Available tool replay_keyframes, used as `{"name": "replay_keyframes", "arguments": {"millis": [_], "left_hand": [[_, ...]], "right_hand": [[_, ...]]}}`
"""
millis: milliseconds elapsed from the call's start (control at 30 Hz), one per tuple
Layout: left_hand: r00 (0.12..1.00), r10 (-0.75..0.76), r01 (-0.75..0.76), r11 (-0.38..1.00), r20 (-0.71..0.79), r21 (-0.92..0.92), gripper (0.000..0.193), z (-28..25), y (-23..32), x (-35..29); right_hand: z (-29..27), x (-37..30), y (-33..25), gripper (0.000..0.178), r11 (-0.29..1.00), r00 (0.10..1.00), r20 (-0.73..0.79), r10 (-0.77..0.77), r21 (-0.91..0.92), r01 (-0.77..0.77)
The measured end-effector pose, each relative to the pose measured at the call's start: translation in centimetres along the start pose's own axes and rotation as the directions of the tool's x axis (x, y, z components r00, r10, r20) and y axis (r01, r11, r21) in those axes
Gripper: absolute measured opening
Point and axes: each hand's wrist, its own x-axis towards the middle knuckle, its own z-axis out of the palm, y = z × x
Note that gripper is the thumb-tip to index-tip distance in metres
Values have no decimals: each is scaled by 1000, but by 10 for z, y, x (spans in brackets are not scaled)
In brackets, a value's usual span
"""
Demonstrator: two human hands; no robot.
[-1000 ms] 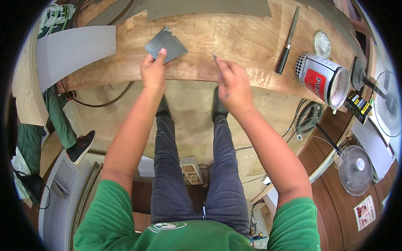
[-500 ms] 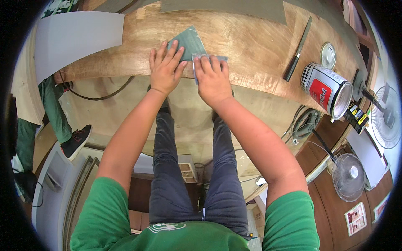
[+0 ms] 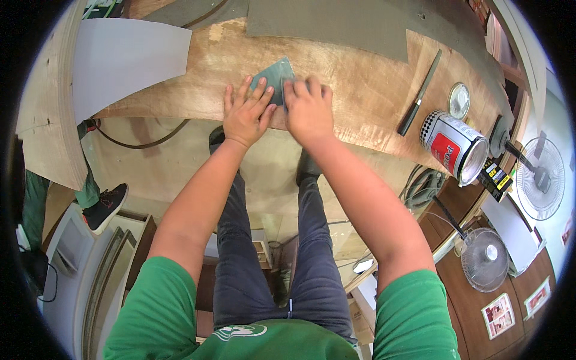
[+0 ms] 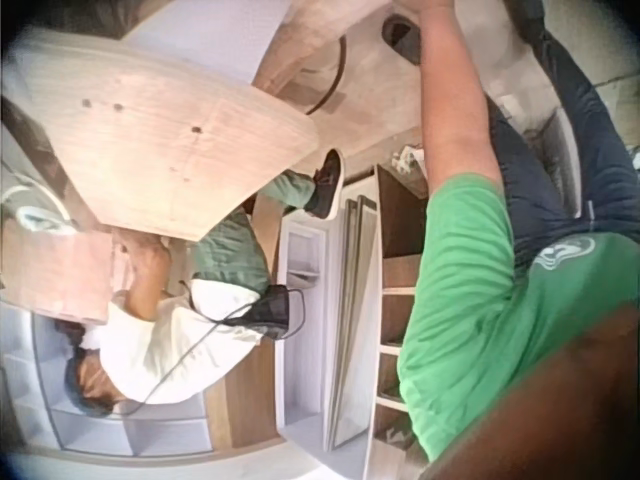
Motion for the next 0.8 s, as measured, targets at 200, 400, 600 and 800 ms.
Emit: {"name": "replay_keyframes", "arguments": {"millis": [200,400,600,800], "left_hand": [[1000,1,-1,1000,-12,-16,36,1,-3,0],[1000,-10,10,1000,2,-24,36,0,-1,3],[1000,-17,17,999,0,-35,37,-1,2,-1],[1000,-16,16,999,3,-46,37,0,1,0]], "right_hand": [[2,15,-10,48,1000,1000,30,0,14,0],[-2,29,-14,49,998,998,25,57,22,-58],[8,31,-14,54,998,997,-42,58,-5,-59],[8,26,-16,61,992,992,11,127,16,-127]]}}
